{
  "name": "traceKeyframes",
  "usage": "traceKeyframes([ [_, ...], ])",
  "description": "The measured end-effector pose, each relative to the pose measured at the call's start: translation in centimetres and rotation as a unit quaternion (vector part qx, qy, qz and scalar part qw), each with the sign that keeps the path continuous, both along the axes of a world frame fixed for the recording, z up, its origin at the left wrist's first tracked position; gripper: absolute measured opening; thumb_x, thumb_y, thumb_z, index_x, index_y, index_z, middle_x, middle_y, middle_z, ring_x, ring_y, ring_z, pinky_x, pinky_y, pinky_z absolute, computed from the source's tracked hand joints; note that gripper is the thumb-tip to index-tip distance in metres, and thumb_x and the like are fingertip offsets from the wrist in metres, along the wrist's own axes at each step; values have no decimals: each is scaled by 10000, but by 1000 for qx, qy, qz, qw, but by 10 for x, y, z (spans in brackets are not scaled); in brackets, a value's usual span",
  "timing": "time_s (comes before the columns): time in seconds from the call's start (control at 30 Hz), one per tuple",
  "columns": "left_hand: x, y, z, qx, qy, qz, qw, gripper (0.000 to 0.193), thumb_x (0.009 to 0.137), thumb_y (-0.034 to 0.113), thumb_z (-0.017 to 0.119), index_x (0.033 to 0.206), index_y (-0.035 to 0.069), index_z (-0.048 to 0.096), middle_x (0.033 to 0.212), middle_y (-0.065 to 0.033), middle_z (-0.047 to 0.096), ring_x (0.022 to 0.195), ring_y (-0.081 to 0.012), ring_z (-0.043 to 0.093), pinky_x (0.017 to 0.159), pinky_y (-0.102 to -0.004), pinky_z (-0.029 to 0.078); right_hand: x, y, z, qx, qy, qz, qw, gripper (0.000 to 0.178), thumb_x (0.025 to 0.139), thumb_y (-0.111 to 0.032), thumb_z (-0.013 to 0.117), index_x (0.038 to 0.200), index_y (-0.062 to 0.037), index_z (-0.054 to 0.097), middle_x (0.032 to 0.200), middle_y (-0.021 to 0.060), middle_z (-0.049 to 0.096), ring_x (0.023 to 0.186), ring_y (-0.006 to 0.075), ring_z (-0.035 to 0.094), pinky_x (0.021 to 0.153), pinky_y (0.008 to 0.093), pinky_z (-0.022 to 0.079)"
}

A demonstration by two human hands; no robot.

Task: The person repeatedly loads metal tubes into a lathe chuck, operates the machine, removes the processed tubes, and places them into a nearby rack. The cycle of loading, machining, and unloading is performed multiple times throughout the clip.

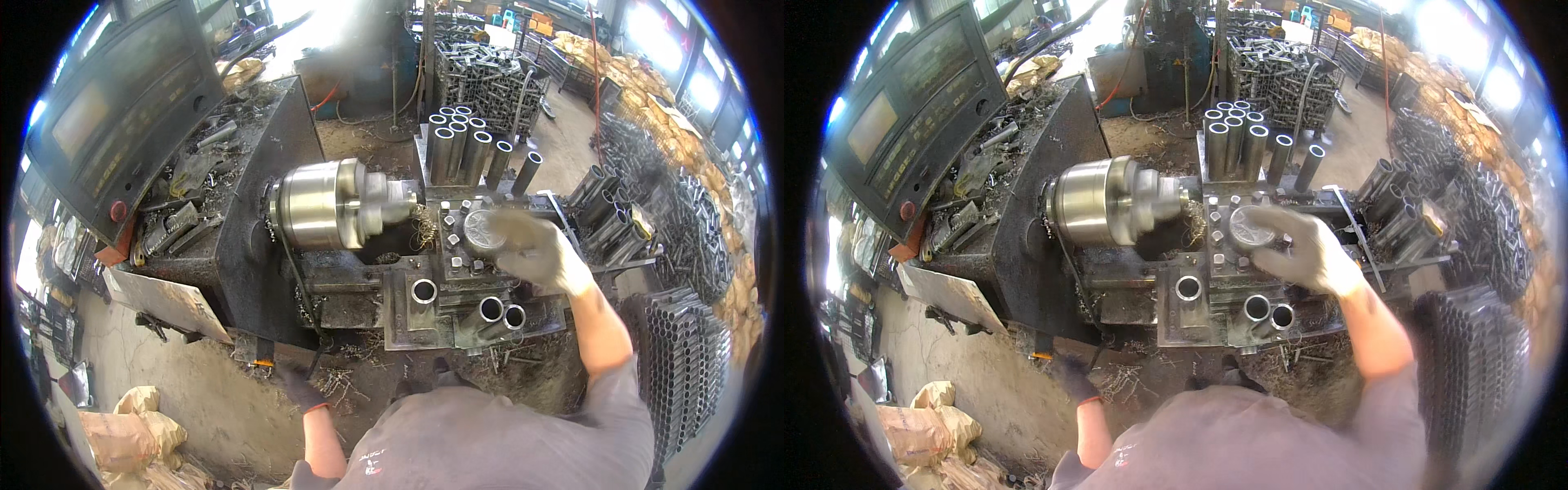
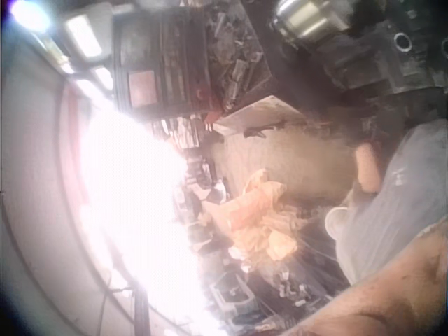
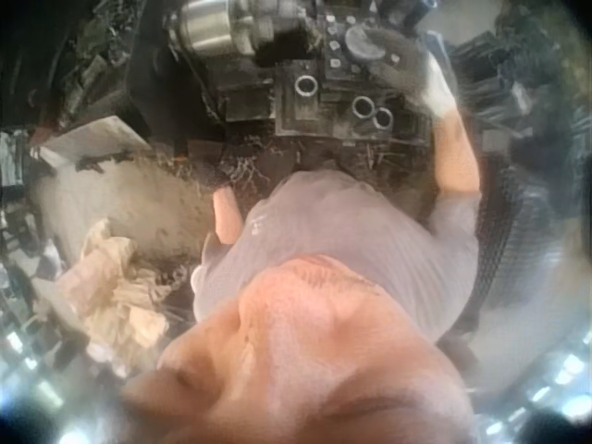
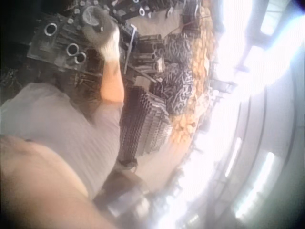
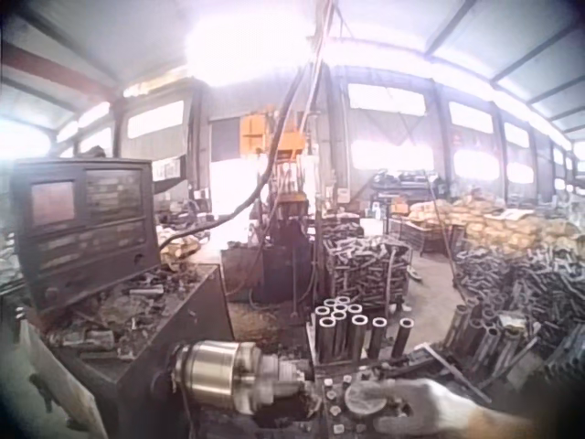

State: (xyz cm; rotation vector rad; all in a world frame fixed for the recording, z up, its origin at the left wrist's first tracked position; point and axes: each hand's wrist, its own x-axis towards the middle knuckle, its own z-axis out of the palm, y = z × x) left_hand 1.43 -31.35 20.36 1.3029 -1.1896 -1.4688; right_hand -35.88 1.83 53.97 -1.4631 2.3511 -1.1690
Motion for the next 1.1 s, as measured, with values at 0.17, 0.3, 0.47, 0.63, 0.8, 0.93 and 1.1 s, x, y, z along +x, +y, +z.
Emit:
traceKeyframes([
  [0.17, 52, -44, -13, -145, -198, 193, 950, 440, 1133, 346, 512, 1373, -7, 620, 1347, -192, 664, 1152, -326, 662, 978, -419, 531, -90, -146, -30, 273, 80, -16, 959, 817, 837, -424, 812, 1515, -42, 562, 1347, 196, 719, 1132, 286, 740, 954, 386, 596],
  [0.3, 65, -65, -4, -285, -187, 152, 928, 404, 1111, 396, 535, 1226, 34, 675, 1102, -121, 707, 902, -249, 659, 777, -382, 524, -149, -233, -84, 467, 258, 336, 776, 446, 958, -294, 728, 1349, -80, 708, 1185, 135, 781, 1033, 294, 753, 887, 381, 602],
  [0.47, 79, -65, -17, 71, 163, 62, 982, 314, 1049, 416, 596, 1065, 111, 671, 843, -30, 621, 654, -168, 556, 571, -313, 425, -179, -199, -90, 372, 80, 117, 917, 286, 1010, -132, 655, 1279, -101, 749, 1086, 114, 795, 904, 218, 765, 780, 391, 638],
  [0.63, 61, 4, -26, 53, 69, 48, 995, 311, 1050, 386, 626, 988, 82, 628, 796, -7, 560, 687, -129, 512, 607, -327, 430, -151, -124, -5, -130, -195, -253, 939, 248, 1008, -161, 626, 1165, -35, 770, 1045, 69, 780, 900, 156, 724, 803, 317, 622],
  [0.8, -10, 29, 14, -111, -85, -85, 987, 227, 991, 206, 655, 1122, 22, 681, 991, -94, 682, 903, -182, 625, 858, -348, 523, -137, -187, 23, -284, 250, -171, 910, 270, 960, -214, 659, 1138, -63, 795, 1059, 156, 807, 924, 249, 778, 859, 371, 605],
  [0.93, -70, 41, 76, -158, -109, -175, 966, 258, 983, 163, 660, 1191, 13, 691, 1160, -135, 731, 1040, -240, 684, 939, -369, 538, -181, -208, -7, 130, 139, 0, 982, 327, 900, -288, 672, 1137, -113, 812, 1051, 164, 797, 977, 330, 772, 898, 428, 599],
  [1.1, -122, 64, 154, -315, -210, -269, 886, 326, 947, 161, 708, 1247, 35, 686, 1191, -168, 729, 1102, -320, 710, 971, -403, 555, -183, -210, -63, 302, 175, 186, 919, 326, 868, -313, 724, 1051, -55, 805, 951, 165, 792, 860, 304, 749, 821, 433, 583],
])
